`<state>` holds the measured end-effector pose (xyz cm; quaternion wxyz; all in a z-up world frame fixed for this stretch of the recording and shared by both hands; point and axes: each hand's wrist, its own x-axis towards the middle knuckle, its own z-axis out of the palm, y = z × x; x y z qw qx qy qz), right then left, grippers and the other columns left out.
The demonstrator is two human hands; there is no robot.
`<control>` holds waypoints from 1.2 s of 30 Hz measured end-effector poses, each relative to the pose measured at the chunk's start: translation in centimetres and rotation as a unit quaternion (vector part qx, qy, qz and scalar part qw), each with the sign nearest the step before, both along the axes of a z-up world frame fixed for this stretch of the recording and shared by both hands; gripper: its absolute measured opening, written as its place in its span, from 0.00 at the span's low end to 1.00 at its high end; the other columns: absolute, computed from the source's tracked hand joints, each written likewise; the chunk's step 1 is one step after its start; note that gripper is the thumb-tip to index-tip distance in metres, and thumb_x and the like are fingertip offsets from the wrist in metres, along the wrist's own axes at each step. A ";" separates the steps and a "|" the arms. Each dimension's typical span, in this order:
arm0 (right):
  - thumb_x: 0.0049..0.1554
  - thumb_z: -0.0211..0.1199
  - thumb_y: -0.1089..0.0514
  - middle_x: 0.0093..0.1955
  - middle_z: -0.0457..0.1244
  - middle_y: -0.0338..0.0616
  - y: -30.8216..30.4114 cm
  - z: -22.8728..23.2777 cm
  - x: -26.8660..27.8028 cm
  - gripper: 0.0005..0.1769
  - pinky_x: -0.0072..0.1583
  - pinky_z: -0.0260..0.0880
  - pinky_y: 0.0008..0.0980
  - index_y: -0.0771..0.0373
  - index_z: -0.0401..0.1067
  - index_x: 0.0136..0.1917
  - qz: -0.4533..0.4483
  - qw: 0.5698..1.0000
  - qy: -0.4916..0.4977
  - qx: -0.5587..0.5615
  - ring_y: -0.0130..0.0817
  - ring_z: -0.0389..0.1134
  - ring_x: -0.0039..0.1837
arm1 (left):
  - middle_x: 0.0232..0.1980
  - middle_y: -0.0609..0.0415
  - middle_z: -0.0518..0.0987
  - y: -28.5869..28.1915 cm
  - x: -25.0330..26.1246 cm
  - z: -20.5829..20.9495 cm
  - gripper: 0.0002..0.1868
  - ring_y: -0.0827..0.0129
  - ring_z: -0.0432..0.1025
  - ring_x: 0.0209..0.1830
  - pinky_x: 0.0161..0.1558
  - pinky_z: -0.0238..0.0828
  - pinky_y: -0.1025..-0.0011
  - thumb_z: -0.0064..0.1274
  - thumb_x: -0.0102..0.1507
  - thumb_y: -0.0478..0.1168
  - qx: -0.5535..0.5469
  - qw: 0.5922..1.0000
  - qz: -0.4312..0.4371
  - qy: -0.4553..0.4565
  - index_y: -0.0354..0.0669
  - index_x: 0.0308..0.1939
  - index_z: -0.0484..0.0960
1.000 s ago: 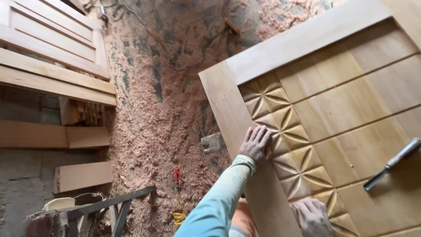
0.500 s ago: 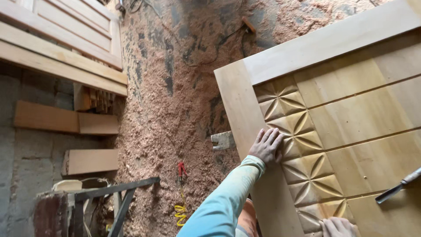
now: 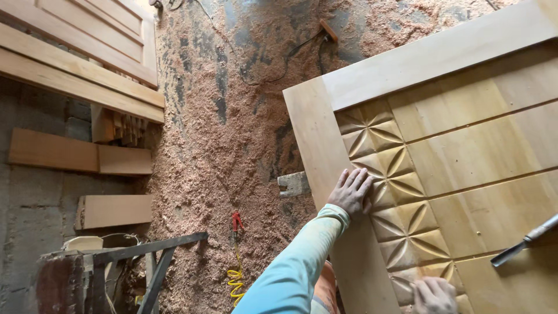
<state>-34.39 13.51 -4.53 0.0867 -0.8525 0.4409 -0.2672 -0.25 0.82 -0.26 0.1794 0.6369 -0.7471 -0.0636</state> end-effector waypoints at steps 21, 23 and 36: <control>0.40 0.74 0.57 0.37 0.66 0.39 -0.3 -0.2 -1.1 0.07 0.50 0.66 0.43 0.57 0.78 0.34 -0.037 0.998 -0.023 -0.041 0.43 0.67 0.44 | 0.77 0.43 0.65 0.3 -0.2 1.0 0.39 0.54 0.57 0.80 0.81 0.43 0.48 0.54 0.56 0.48 0.005 1.000 0.005 0.021 0.42 0.72 0.70; 0.40 0.74 0.57 0.38 0.66 0.41 0.0 -0.3 0.4 0.08 0.52 0.65 0.44 0.58 0.78 0.34 -0.063 0.996 -0.037 -0.044 0.44 0.67 0.45 | 0.77 0.44 0.66 -0.1 -0.2 1.1 0.39 0.54 0.57 0.80 0.81 0.43 0.48 0.53 0.56 0.47 0.003 1.000 0.006 0.021 0.43 0.72 0.70; 0.45 0.71 0.55 0.43 0.66 0.39 2.2 0.2 -0.3 0.09 0.56 0.62 0.46 0.55 0.78 0.41 -0.109 0.994 0.021 0.005 0.43 0.66 0.50 | 0.78 0.42 0.64 -0.4 -0.3 -0.3 0.38 0.52 0.55 0.80 0.80 0.41 0.48 0.51 0.59 0.49 -0.008 1.000 -0.010 -0.010 0.44 0.73 0.67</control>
